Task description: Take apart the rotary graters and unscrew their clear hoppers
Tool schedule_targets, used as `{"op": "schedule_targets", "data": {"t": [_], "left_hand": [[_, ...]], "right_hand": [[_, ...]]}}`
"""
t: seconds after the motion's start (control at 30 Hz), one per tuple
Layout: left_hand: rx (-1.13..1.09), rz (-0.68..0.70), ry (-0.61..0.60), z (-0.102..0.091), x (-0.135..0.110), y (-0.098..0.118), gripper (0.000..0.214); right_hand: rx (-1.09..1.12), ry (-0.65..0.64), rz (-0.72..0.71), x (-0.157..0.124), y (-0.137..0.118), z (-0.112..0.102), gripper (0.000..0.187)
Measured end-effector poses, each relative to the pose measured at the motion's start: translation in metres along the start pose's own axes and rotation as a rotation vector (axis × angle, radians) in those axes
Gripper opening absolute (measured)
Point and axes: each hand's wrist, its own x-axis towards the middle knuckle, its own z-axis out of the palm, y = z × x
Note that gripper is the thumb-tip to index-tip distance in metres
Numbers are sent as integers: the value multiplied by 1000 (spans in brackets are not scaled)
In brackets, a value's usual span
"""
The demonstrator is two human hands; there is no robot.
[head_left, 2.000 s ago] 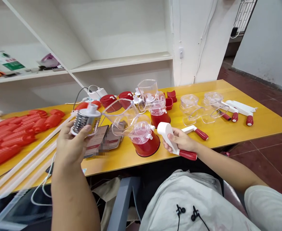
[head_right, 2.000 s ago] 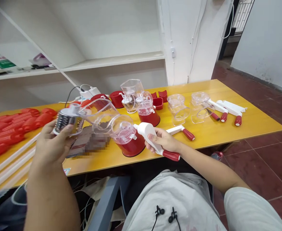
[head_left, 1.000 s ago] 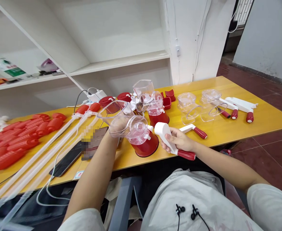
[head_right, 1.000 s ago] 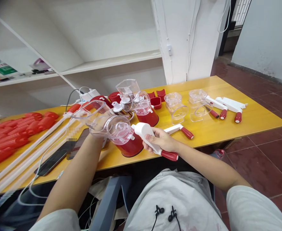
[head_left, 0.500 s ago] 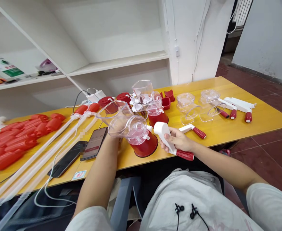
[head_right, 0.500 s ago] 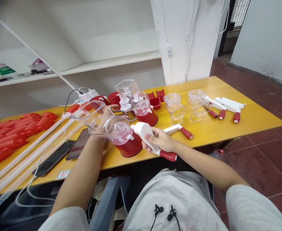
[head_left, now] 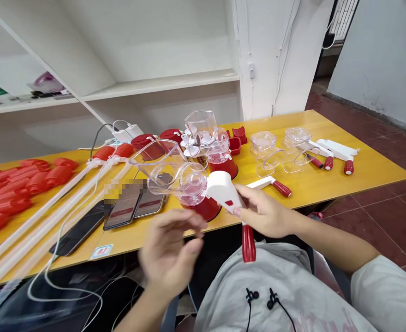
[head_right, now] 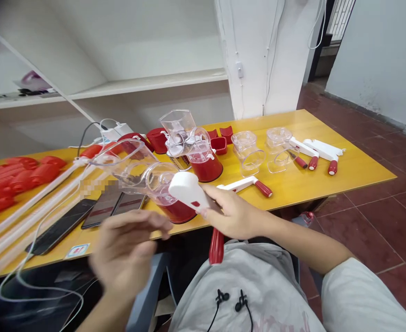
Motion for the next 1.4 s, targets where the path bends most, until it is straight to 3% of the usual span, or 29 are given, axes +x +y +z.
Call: {"op": "schedule_targets", "data": {"t": [0.07, 0.13, 0.23, 0.37, 0.47, 0.53, 0.7, 0.87, 1.4], "left_hand": [[-43, -149, -30, 42, -20, -13, 66], [-85, -343, -30, 64, -31, -25, 66], [-82, -562, -1, 62, -38, -40, 71], [-163, -747, -20, 46, -44, -60, 94], [-294, -836, -98, 49, -51, -71, 103], [-349, -873, -141, 56, -58, -75, 104], [-398, -913, -171, 68, -73, -80, 100], [-403, -912, -211, 73, -77, -83, 96], [-245, -891, -77, 79, -66, -65, 94]], "right_hand": [[-175, 12, -40, -16, -9, 5, 24], [-247, 14, -26, -29, -7, 11, 39], [-303, -24, 32, -39, 6, 14, 55], [-254, 20, -10, -39, 18, 4, 23], [-224, 106, -141, -38, 22, -3, 17], [-250, 77, -211, -38, 26, -4, 16], [-319, 29, -199, -38, 39, -3, 17], [-483, 16, -283, -37, 47, -1, 24], [-805, 79, -391, -36, 46, 7, 45]]}}
